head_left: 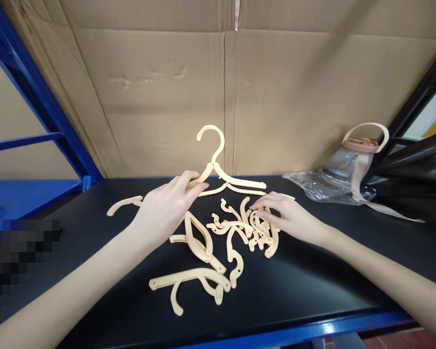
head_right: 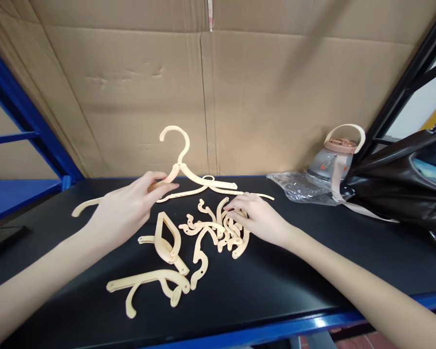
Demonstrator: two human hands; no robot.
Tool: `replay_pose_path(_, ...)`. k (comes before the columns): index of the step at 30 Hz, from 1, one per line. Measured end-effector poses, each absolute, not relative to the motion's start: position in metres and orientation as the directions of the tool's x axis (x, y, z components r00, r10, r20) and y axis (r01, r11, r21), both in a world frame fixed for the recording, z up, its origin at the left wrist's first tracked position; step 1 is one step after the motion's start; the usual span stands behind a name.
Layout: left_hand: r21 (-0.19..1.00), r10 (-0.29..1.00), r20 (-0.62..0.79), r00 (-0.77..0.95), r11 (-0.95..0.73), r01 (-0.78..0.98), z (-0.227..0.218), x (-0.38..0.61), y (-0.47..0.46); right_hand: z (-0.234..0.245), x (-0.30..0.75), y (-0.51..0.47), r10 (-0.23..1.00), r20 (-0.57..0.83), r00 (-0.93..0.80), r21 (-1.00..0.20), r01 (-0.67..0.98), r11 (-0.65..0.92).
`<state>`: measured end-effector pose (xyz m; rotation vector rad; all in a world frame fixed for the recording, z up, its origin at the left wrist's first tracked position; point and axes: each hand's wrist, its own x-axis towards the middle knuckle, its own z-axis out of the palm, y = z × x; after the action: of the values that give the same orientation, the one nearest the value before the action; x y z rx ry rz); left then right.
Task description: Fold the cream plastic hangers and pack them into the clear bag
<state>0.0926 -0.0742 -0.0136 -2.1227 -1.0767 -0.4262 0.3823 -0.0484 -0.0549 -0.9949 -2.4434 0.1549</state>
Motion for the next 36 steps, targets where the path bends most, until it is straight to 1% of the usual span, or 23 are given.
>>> replay_pose_path(2,-0.428,0.579,0.575,0.577,-0.389,0.816,-0.013,0.094,-0.076,-0.056,0.372,-0.045,0.682,0.386,-0.621,-0.262,0.635,0.727)
replay_pose_path(6,-0.374,0.605,0.612,0.509,-0.346,0.861,-0.014,0.095,-0.077,-0.059,0.339,-0.031,0.689,0.366,-0.625,-0.177,0.68,0.711)
replay_pose_path(7,-0.366,0.607,0.618,0.5,-0.34,0.866,-0.014,0.096,-0.078,-0.059,0.329,-0.027,0.711,0.361,-0.604,-0.177,0.704,0.688)
replay_pose_path(8,-0.361,0.608,0.623,0.493,-0.336,0.87,-0.014,0.096,-0.078,-0.06,0.319,-0.023,0.745,0.355,-0.565,-0.21,0.729,0.652)
replay_pose_path(10,-0.357,0.597,0.633,0.493,-0.34,0.87,-0.015,0.096,-0.078,-0.059,0.301,-0.017,0.776,0.356,-0.521,-0.251,0.746,0.617)
replay_pose_path(13,-0.364,0.559,0.654,0.511,-0.359,0.859,-0.015,0.096,-0.08,-0.054,0.286,-0.007,0.825,0.353,-0.441,-0.359,0.751,0.555)
replay_pose_path(16,-0.406,0.509,0.657,0.556,-0.382,0.83,-0.014,0.098,-0.081,-0.04,0.293,0.005,0.875,0.312,-0.371,-0.541,0.688,0.484)
replay_pose_path(18,-0.428,0.487,0.653,0.58,-0.395,0.813,-0.014,0.1,-0.081,-0.027,0.309,0.011,0.887,0.294,-0.355,-0.66,0.596,0.458)
replay_pose_path(22,-0.435,0.493,0.634,0.595,-0.409,0.802,-0.014,0.101,-0.081,-0.008,0.358,0.008,0.899,0.29,-0.327,-0.813,0.412,0.412)
replay_pose_path(23,-0.437,0.498,0.625,0.601,-0.414,0.798,-0.015,0.101,-0.08,-0.007,0.371,0.004,0.923,0.263,-0.282,-0.902,0.267,0.339)
replay_pose_path(24,-0.44,0.501,0.618,0.606,-0.419,0.795,-0.016,0.1,-0.079,-0.007,0.383,0.0,0.937,0.235,-0.258,-0.945,0.166,0.282)
replay_pose_path(25,-0.442,0.502,0.611,0.612,-0.424,0.79,-0.017,0.1,-0.079,-0.008,0.394,-0.005,0.948,0.228,-0.223,-0.957,0.128,0.261)
replay_pose_path(26,-0.446,0.501,0.606,0.618,-0.429,0.786,-0.017,0.1,-0.078,-0.011,0.403,-0.01,0.953,0.241,-0.185,-0.955,0.131,0.267)
replay_pose_path(28,-0.451,0.499,0.596,0.629,-0.439,0.777,-0.019,0.099,-0.077,-0.017,0.415,-0.018,0.953,0.261,-0.156,-0.938,0.192,0.289)
replay_pose_path(31,-0.452,0.503,0.581,0.64,-0.454,0.768,-0.019,0.099,-0.076,-0.025,0.419,-0.025,0.946,0.256,-0.2,-0.908,0.287,0.307)
replay_pose_path(33,-0.448,0.515,0.571,0.64,-0.458,0.768,-0.019,0.1,-0.076,-0.027,0.415,-0.029,0.93,0.275,-0.243,-0.889,0.304,0.343)
replay_pose_path(36,-0.438,0.536,0.548,0.642,-0.471,0.766,-0.02,0.102,-0.077,-0.025,0.408,-0.038,0.918,0.307,-0.251,-0.854,0.353,0.382)
